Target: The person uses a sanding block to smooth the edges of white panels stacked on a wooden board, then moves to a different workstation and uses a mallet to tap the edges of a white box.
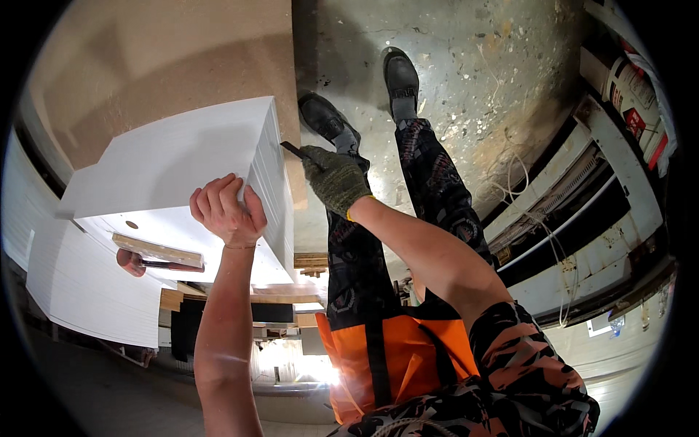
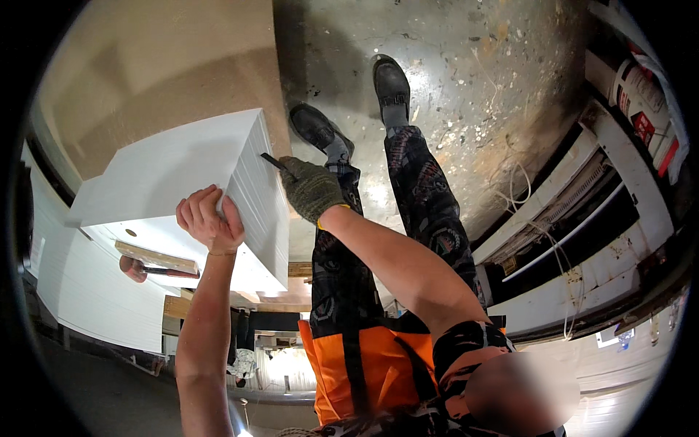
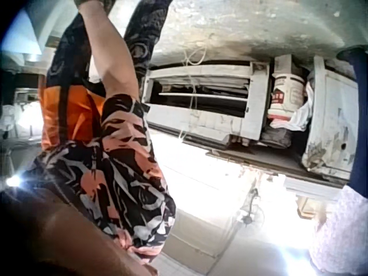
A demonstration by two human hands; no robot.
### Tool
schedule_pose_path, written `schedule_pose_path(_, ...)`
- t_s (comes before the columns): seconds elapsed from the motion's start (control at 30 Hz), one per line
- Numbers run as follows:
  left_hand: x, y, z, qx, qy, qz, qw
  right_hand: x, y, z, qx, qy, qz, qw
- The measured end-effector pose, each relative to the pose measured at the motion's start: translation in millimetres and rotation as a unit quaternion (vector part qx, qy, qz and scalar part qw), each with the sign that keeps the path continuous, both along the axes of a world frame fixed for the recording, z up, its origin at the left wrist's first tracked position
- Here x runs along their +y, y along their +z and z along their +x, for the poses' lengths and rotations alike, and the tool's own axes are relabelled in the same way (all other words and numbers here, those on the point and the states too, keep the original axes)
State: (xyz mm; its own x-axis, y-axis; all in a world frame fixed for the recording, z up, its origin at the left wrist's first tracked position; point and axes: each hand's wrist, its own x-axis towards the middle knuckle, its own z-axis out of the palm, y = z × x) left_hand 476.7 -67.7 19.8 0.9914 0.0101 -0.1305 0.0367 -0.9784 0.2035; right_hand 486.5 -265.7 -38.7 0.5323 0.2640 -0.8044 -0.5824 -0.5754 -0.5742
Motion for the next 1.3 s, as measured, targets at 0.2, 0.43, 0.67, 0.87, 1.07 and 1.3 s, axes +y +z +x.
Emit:
schedule_pose_path(0.2, -1, 1, 1, 0.002, -0.022, 0.028, 0.999, -2, -4, 2, 0.018, -0.014, 0.0, 1.0)
schedule_pose_path(0.43, -3, 0, 3, 0.001, -0.011, 0.012, 1.0, 6, -11, 1, 0.03, -0.02, 0.028, 0.999)
schedule_pose_path(0.67, 7, 10, 6, 0.015, 0.02, -0.012, 1.0, 49, -5, 21, -0.011, -0.031, 0.092, 0.995)
schedule_pose_path(0.87, 7, 1, -4, -0.005, 0.058, -0.076, 0.995, 80, 12, 58, 0.01, -0.036, 0.061, 0.997)
schedule_pose_path(1.07, 13, 15, -4, 0.045, 0.096, -0.121, 0.987, 180, 77, 112, -0.324, 0.198, 0.176, 0.908)
schedule_pose_path(1.3, 6, -9, -37, 0.147, 0.26, -0.49, 0.819, 324, 96, 76, -0.379, 0.472, 0.222, 0.764)
